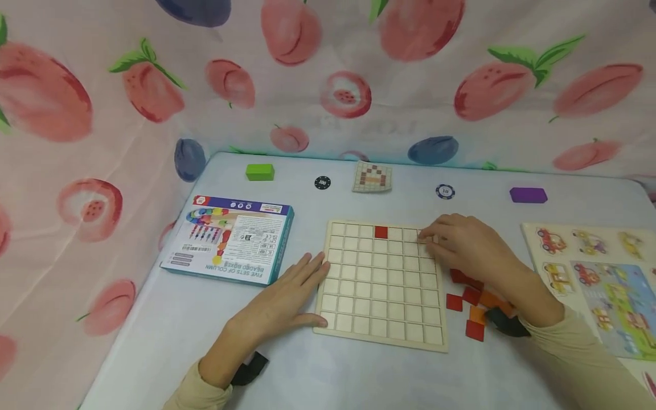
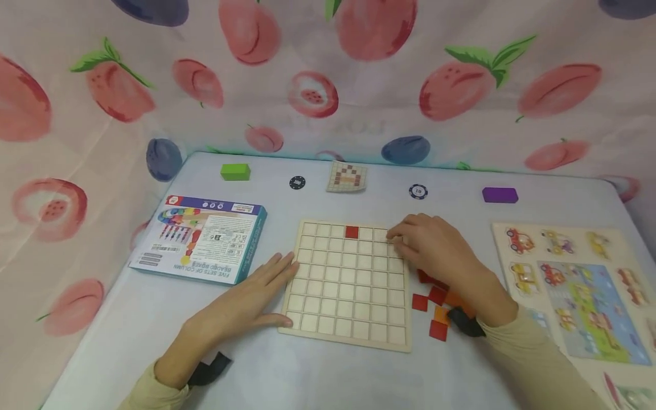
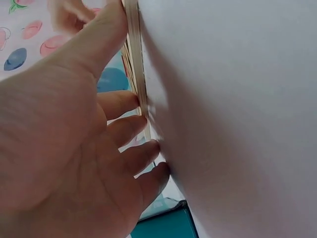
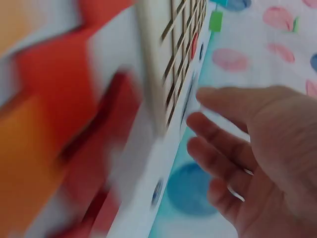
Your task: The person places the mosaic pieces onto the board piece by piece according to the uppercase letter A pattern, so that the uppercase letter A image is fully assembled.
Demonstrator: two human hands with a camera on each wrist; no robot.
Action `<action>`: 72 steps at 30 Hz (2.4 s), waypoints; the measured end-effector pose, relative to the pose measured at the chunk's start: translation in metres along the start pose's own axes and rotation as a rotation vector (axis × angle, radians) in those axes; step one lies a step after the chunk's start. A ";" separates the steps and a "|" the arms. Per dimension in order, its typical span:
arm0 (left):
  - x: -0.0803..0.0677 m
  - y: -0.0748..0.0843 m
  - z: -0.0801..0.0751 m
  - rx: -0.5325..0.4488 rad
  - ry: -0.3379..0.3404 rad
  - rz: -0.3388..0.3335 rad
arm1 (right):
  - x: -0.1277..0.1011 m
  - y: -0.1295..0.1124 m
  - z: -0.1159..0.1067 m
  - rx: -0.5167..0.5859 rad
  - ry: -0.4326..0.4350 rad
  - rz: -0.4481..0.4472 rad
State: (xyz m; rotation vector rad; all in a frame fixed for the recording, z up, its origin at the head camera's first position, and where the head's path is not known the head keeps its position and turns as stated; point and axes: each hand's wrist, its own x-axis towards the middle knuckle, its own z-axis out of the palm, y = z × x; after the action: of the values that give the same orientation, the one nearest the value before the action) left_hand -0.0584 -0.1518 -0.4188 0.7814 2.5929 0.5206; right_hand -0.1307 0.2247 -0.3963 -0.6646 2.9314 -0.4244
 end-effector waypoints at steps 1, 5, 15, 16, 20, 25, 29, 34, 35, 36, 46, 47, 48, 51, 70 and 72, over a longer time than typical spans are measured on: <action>0.000 0.000 0.000 0.000 0.002 0.000 | -0.008 0.005 -0.002 0.006 -0.024 0.018; -0.001 0.001 -0.001 0.001 0.013 0.012 | -0.036 0.021 -0.005 -0.005 -0.107 0.034; -0.001 -0.001 0.000 -0.010 0.020 0.023 | -0.049 0.031 0.005 -0.032 -0.115 0.011; -0.001 -0.001 0.000 -0.012 0.020 0.024 | -0.048 0.031 0.005 -0.040 -0.095 0.001; -0.001 0.000 0.000 -0.019 0.017 0.019 | -0.041 0.027 0.006 -0.061 -0.002 -0.037; 0.000 0.000 0.001 -0.025 0.017 0.014 | -0.017 0.010 0.009 -0.027 0.041 -0.029; 0.001 0.000 0.002 -0.022 0.013 0.018 | 0.006 -0.004 0.016 0.005 0.045 -0.054; 0.002 0.001 0.003 -0.025 0.001 0.012 | 0.026 -0.018 0.024 0.024 0.041 -0.139; 0.003 0.001 0.003 -0.026 0.000 0.010 | 0.028 -0.019 0.025 0.020 0.044 -0.150; 0.003 0.001 0.003 -0.028 0.001 0.011 | 0.029 -0.021 0.025 0.017 0.049 -0.162; 0.001 0.001 0.000 -0.024 -0.007 -0.012 | 0.022 -0.025 0.022 -0.106 0.075 -0.265; 0.001 0.001 0.000 -0.025 -0.006 -0.011 | 0.020 -0.023 0.020 -0.101 0.069 -0.264; 0.001 0.001 0.000 -0.025 -0.010 -0.013 | 0.017 -0.020 0.018 -0.095 0.061 -0.251; 0.001 0.000 0.000 -0.022 -0.010 -0.012 | 0.004 -0.007 0.011 -0.069 0.026 -0.160; -0.002 0.000 -0.002 -0.029 0.024 0.009 | -0.063 0.068 -0.004 -0.123 -0.020 0.108; -0.001 0.000 0.000 -0.035 0.020 0.007 | -0.062 0.067 -0.004 -0.131 -0.038 0.122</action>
State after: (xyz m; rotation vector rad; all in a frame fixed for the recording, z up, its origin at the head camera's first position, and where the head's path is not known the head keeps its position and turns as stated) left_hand -0.0579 -0.1528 -0.4183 0.7785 2.5925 0.5766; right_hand -0.1027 0.3108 -0.4092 -0.4983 2.9624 -0.2069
